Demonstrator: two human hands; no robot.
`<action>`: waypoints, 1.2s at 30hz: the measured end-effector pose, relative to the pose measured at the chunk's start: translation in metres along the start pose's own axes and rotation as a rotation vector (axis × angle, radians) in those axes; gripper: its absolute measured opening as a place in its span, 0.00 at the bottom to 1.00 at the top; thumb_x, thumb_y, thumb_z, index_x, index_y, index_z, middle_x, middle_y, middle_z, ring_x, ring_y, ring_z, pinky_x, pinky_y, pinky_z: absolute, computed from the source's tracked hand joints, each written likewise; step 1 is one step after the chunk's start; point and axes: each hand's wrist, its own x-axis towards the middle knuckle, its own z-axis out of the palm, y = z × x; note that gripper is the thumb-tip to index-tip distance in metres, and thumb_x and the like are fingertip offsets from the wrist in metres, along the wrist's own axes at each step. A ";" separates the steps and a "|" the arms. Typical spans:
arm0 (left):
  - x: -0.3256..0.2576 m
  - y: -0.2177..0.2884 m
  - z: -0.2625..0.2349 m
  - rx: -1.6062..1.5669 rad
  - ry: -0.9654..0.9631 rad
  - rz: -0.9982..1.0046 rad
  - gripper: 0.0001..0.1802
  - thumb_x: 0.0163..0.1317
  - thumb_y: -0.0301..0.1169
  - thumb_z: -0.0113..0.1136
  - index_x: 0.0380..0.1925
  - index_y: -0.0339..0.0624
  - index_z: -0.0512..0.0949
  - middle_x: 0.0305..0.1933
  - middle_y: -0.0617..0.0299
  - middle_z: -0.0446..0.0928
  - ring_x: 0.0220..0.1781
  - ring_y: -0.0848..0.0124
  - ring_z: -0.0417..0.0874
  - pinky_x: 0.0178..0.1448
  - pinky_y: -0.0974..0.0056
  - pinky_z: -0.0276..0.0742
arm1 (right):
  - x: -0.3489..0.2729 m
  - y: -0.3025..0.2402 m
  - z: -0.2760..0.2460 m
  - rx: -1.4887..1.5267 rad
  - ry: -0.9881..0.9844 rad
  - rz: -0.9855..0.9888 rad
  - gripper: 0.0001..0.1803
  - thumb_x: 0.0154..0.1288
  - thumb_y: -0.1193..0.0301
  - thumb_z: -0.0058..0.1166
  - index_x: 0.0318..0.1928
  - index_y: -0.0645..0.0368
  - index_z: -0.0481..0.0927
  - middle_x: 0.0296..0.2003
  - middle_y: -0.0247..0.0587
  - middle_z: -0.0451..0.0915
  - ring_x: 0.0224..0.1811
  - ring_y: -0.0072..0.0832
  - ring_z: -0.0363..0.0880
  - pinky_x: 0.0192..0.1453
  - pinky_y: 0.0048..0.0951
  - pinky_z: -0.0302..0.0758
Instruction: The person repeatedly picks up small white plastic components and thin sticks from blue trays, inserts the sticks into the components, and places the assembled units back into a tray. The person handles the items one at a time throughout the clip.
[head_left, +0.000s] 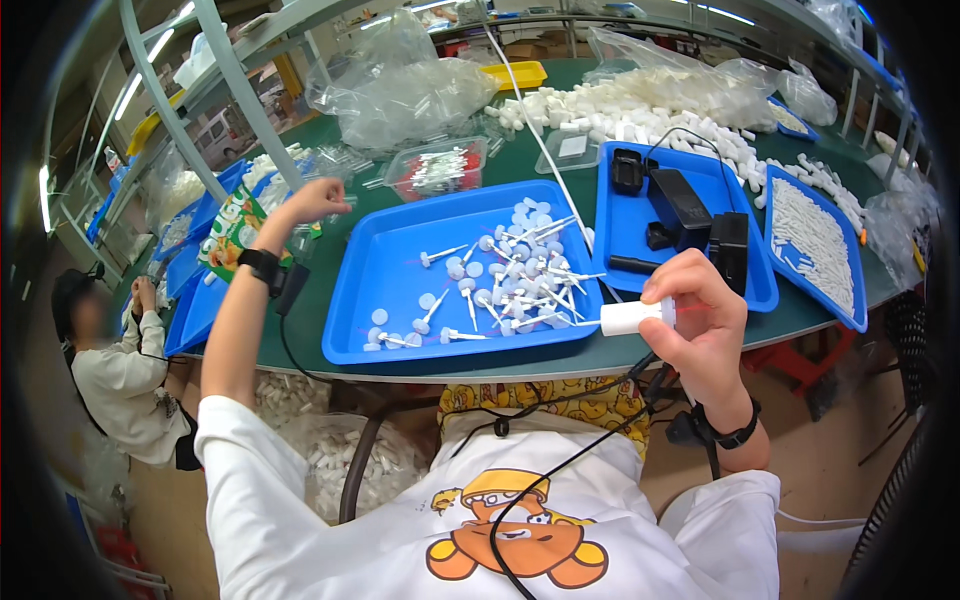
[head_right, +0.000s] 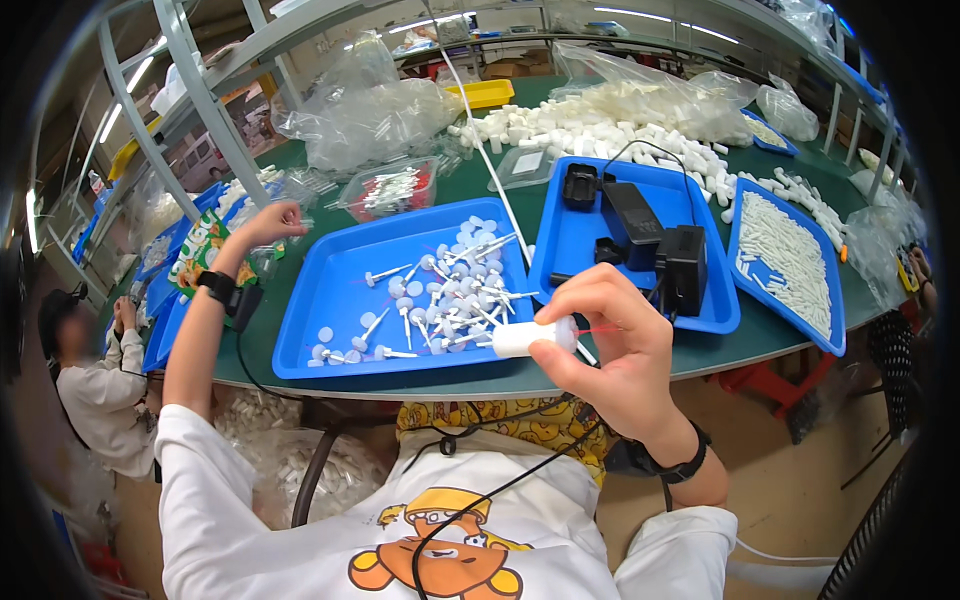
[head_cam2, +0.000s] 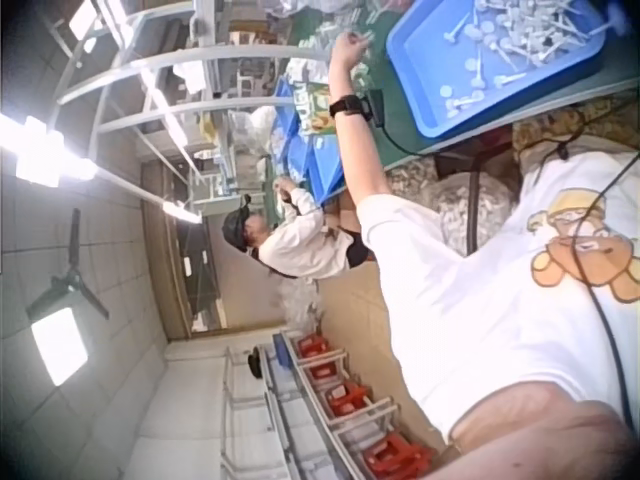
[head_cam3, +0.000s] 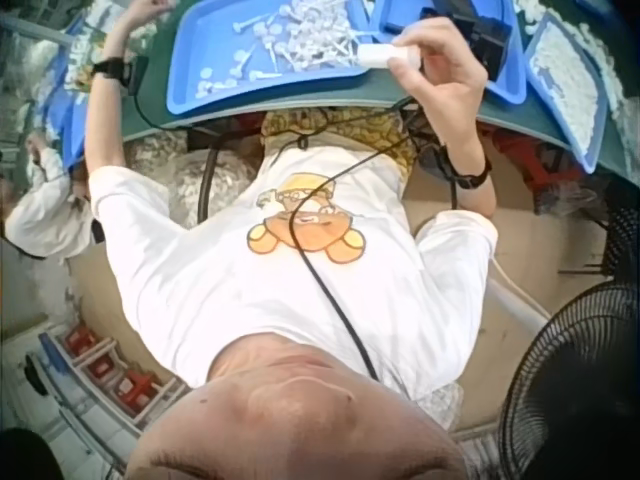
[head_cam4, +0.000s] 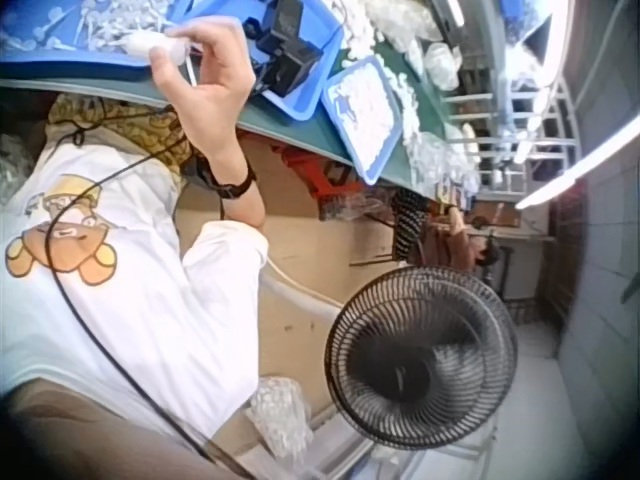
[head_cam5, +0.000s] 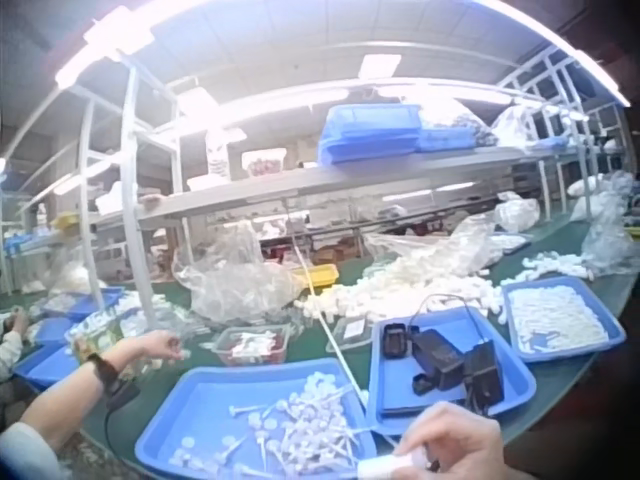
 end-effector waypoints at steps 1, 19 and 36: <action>-0.008 0.016 -0.009 -0.022 0.083 0.045 0.20 0.48 0.36 0.67 0.19 0.42 0.63 0.18 0.65 0.66 0.22 0.75 0.66 0.26 0.66 0.62 | -0.001 -0.001 0.000 0.000 -0.004 -0.010 0.13 0.44 0.83 0.61 0.35 0.64 0.77 0.35 0.39 0.74 0.38 0.25 0.71 0.43 0.25 0.67; -0.203 0.314 0.037 -0.527 0.360 0.757 0.21 0.43 0.19 0.61 0.43 0.38 0.76 0.27 0.61 0.74 0.27 0.70 0.75 0.32 0.69 0.69 | -0.008 -0.027 0.008 -0.053 -0.184 -0.361 0.17 0.39 0.79 0.69 0.34 0.62 0.79 0.32 0.38 0.75 0.29 0.27 0.75 0.31 0.26 0.71; -0.184 0.308 0.079 -0.605 0.237 0.827 0.23 0.44 0.32 0.70 0.43 0.40 0.77 0.22 0.68 0.72 0.23 0.72 0.69 0.26 0.68 0.61 | -0.016 -0.020 0.014 0.208 -0.212 -0.079 0.17 0.40 0.81 0.66 0.35 0.63 0.78 0.33 0.40 0.74 0.33 0.25 0.74 0.33 0.21 0.69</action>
